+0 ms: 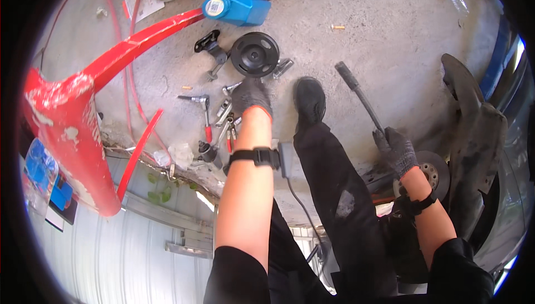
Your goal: Repairing or maintaining components within a car engine bay.
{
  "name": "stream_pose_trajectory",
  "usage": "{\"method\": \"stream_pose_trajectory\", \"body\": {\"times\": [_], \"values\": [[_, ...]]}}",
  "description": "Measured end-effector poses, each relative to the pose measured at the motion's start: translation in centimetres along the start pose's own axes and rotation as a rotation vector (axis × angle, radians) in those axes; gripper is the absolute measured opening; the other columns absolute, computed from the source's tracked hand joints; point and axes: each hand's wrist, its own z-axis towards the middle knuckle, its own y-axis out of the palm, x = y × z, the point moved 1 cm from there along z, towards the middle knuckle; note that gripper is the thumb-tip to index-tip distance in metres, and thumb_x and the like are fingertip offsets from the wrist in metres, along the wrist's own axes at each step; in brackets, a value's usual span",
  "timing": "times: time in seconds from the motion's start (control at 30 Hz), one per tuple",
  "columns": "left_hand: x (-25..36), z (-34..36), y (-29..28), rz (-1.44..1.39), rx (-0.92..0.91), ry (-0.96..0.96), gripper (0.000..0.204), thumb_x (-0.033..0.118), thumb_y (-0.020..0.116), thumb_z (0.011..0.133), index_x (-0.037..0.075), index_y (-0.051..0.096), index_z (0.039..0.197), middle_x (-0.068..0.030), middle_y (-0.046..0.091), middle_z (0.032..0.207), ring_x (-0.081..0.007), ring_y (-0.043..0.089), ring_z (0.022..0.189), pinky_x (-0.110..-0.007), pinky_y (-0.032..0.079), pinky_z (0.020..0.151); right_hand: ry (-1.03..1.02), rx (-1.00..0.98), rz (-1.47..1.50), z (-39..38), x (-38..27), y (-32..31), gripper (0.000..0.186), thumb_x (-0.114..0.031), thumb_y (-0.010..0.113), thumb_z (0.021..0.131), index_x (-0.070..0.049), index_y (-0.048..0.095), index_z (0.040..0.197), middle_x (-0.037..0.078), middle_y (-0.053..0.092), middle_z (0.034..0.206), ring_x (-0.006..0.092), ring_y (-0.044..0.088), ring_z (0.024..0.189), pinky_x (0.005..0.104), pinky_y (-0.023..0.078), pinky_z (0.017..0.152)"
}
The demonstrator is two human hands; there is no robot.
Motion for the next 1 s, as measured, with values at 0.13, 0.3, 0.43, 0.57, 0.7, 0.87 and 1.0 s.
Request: {"method": "stream_pose_trajectory", "body": {"times": [0.13,0.3,0.43,0.57,0.7,0.87,1.0], "values": [[-2.8,-12.5,4.3,-0.432,-0.172,-0.214,0.037,0.045,0.063,0.100,0.008,0.062,0.103,-0.0004,0.057,0.069,-0.0183,0.054,0.053,-0.037,0.051,0.054,-0.360,-0.206,-0.432,-2.7,-2.8,0.6,0.036,-0.037,0.059,0.103,-0.005,0.064,0.118,0.022,0.065,0.095,0.0421,0.070,0.090,0.0529,0.056,0.076],[-2.8,-14.8,-4.4,-0.632,-0.194,-0.135,0.041,0.054,0.059,0.100,0.019,0.047,0.082,0.0077,0.036,0.059,-0.0093,0.032,0.043,-0.027,0.027,0.040,-0.453,-0.349,-0.351,-8.1,-11.1,0.8,0.030,-0.032,0.058,0.103,-0.009,0.063,0.122,0.022,0.067,0.095,0.0402,0.071,0.087,0.0512,0.057,0.074],[-1.9,-14.9,-11.3,-1.045,-0.848,-0.136,0.038,0.045,0.051,0.103,0.018,0.046,0.076,0.0065,0.033,0.055,-0.0089,0.029,0.042,-0.028,0.023,0.039,-0.433,-0.376,-0.123,-11.1,-12.5,1.6,0.034,-0.034,0.060,0.102,-0.008,0.062,0.124,0.023,0.072,0.092,0.0420,0.071,0.083,0.0508,0.056,0.074],[-1.9,-15.6,-12.6,-1.265,-1.114,-0.047,0.033,0.035,0.048,0.104,0.018,0.045,0.076,0.0060,0.032,0.055,-0.0081,0.027,0.041,-0.029,0.022,0.040,-0.513,-0.379,0.170,-12.7,-11.8,1.7,0.038,-0.030,0.062,0.101,-0.007,0.062,0.131,0.023,0.072,0.094,0.0417,0.071,0.086,0.0497,0.056,0.074],[-2.1,-13.8,-10.4,-0.945,-0.285,-0.172,0.020,0.027,0.051,0.104,0.017,0.050,0.086,0.0073,0.037,0.061,-0.0076,0.030,0.046,-0.028,0.025,0.042,-0.407,-0.295,0.245,-14.4,-12.4,1.0,0.038,-0.025,0.065,0.099,-0.005,0.062,0.131,0.023,0.072,0.092,0.0413,0.071,0.087,0.0481,0.056,0.075],[-4.7,-18.0,-4.1,-0.657,-0.070,-0.233,0.027,0.042,0.053,0.105,0.015,0.051,0.099,0.0010,0.048,0.072,-0.0125,0.042,0.052,-0.029,0.035,0.046,-0.331,-0.180,0.006,-16.1,-13.0,0.3,0.040,-0.026,0.064,0.098,-0.006,0.062,0.132,0.023,0.072,0.089,0.0421,0.071,0.083,0.0506,0.056,0.074],[-7.0,-19.4,-4.9,-0.805,-0.189,-0.177,0.034,0.050,0.055,0.106,0.015,0.053,0.108,-0.0010,0.052,0.078,-0.0142,0.048,0.058,-0.030,0.039,0.051,-0.342,-0.086,-0.235,-17.1,-13.1,0.5,0.036,-0.020,0.064,0.096,-0.004,0.063,0.128,0.021,0.072,0.089,0.0418,0.072,0.083,0.0496,0.057,0.071]]}}
